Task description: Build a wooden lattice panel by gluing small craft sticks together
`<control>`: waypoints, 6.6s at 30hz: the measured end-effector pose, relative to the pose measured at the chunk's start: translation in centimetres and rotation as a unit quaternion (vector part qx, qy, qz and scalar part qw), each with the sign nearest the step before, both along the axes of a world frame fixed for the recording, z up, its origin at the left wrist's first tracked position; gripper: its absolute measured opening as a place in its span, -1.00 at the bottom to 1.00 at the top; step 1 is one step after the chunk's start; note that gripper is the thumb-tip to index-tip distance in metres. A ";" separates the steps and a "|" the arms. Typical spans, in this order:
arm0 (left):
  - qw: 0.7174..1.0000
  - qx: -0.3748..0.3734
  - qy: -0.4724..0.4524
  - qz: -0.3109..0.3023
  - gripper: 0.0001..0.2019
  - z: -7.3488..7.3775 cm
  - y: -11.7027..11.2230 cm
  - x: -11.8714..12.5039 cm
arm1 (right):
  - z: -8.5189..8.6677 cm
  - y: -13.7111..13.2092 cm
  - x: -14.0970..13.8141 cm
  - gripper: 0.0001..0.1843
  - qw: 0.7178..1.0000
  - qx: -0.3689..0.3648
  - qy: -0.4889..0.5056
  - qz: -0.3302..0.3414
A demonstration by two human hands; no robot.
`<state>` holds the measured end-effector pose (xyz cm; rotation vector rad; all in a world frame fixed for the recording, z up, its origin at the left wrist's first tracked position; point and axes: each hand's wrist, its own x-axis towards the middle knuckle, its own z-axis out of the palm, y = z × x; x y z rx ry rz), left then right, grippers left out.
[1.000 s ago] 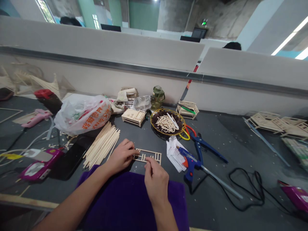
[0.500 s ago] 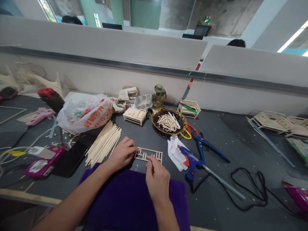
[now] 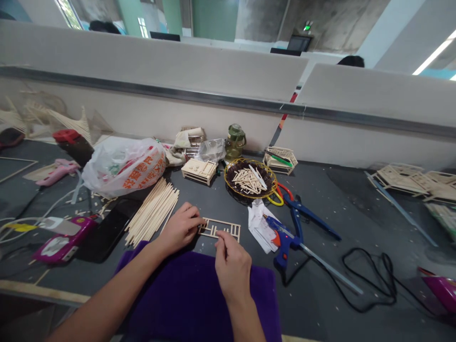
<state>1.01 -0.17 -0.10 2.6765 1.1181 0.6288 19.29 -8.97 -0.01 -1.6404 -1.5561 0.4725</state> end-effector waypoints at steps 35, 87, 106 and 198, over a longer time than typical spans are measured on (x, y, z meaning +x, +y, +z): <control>0.999 -0.031 0.006 -0.031 -0.62 -0.3 -0.4 0.4 | 0.0 -0.1 0.0 -0.67 1.000 -0.006 -0.009 0.002; 0.999 -0.037 0.006 -0.032 -0.66 -0.2 -0.4 0.5 | -0.5 0.3 -0.2 -0.69 1.000 -0.005 -0.021 0.009; 0.999 -0.022 -0.017 -0.022 -0.69 0.1 -0.6 0.5 | -0.5 0.1 0.6 -0.71 0.993 -0.039 0.078 -0.085; 0.996 -0.086 -0.023 -0.025 -0.62 -0.2 -1.2 2.0 | 0.9 0.1 0.6 -0.64 0.961 0.022 0.239 -0.140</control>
